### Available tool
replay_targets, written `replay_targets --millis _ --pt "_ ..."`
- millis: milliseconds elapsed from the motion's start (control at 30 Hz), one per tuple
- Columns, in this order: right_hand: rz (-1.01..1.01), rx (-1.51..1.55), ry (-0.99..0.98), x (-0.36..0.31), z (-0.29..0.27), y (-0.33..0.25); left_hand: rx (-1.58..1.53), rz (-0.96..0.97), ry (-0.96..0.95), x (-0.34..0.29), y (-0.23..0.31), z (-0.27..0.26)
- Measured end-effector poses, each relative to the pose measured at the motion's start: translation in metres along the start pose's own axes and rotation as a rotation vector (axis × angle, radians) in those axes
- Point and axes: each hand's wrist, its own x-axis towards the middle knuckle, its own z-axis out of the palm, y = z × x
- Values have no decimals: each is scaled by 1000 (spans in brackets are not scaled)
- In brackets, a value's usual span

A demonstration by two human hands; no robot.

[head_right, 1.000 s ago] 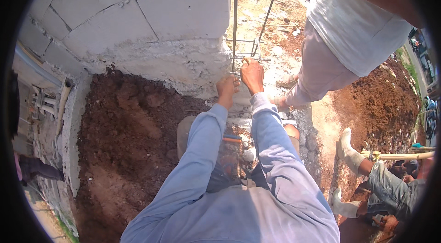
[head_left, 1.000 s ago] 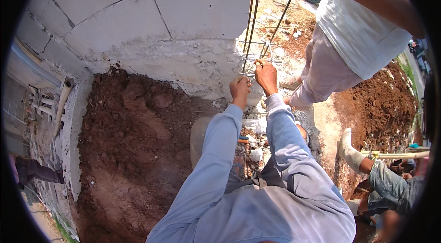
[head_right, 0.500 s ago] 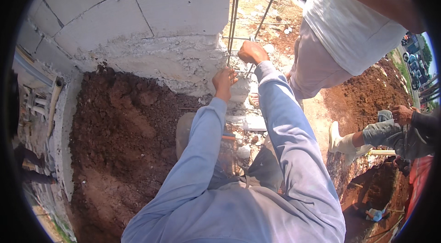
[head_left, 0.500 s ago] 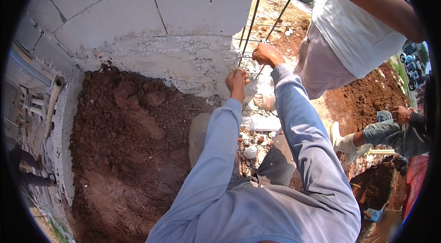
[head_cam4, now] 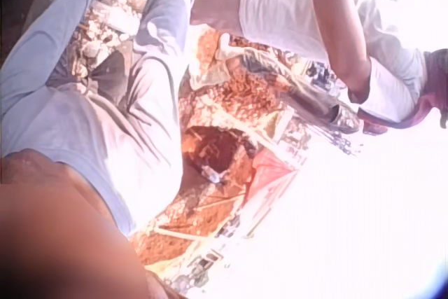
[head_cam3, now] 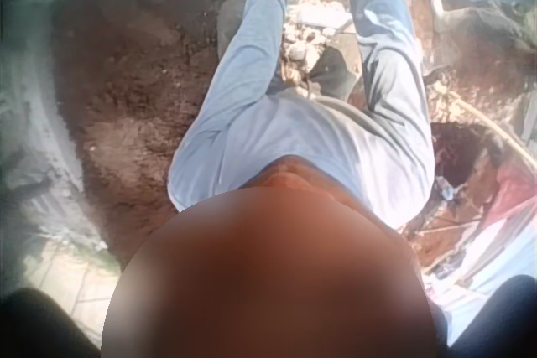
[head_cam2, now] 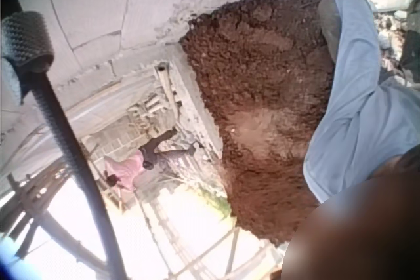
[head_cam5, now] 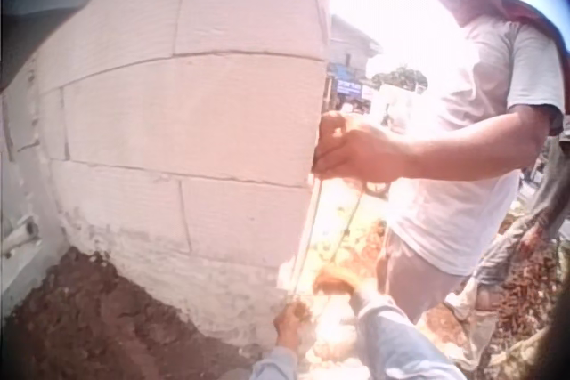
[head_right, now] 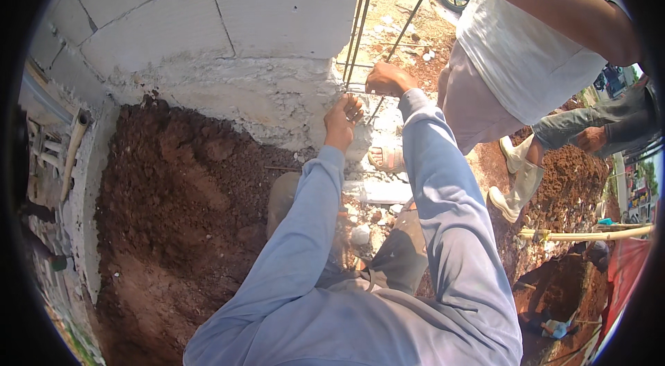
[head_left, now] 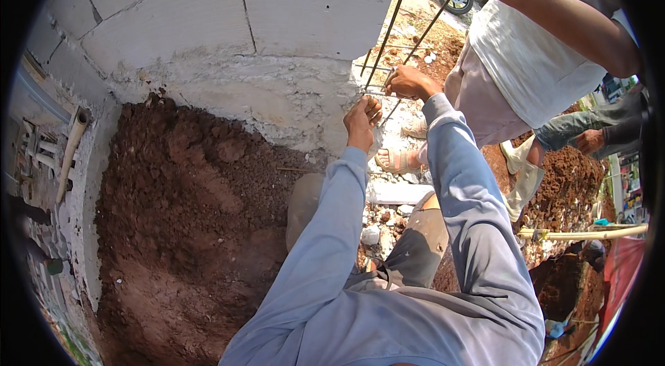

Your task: The person uses pliers to cut and bend small metal wires, then wraps them around vertical rebar rods embedded in a concrete wall to secure them. Another worker assists by holding the rebar in place. The task is performed at a construction site with exposed soil and building materials nearby.

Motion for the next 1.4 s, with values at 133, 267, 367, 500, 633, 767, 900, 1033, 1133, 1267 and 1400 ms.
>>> replay_targets --millis 133,267,367,500,633,767,900,1033,1133,1267,1400 --pt "-70 116 43 -18 18 -3 27 -41 5 -1 5 -1" --pt "-37 14 209 -34 60 -27 10 -36 1 -1 12 -7" --pt "-71 89 390 -49 95 -39 36 -13 -3 3 13 -10" --pt "-86 123 613 -60 148 -42 -9 15 -81 0 16 -7" --pt "-74 237 706 -58 163 -55 160 37 -110 -3 24 -6" --pt "-107 303 648 -60 158 -52 364 20 -59 9 30 -6" --pt "-78 841 434 -77 185 -33 402 -73 36 2 37 -1" --pt "439 585 302 -91 279 -7 703 159 154 5 34 1" --pt "174 249 113 -121 384 -4 984 334 161 5 24 10" --pt "140 51 -82 -130 436 -37 1395 581 241 -13 30 20" --pt "82 49 12 -131 427 -43 1475 691 248 -23 37 21"
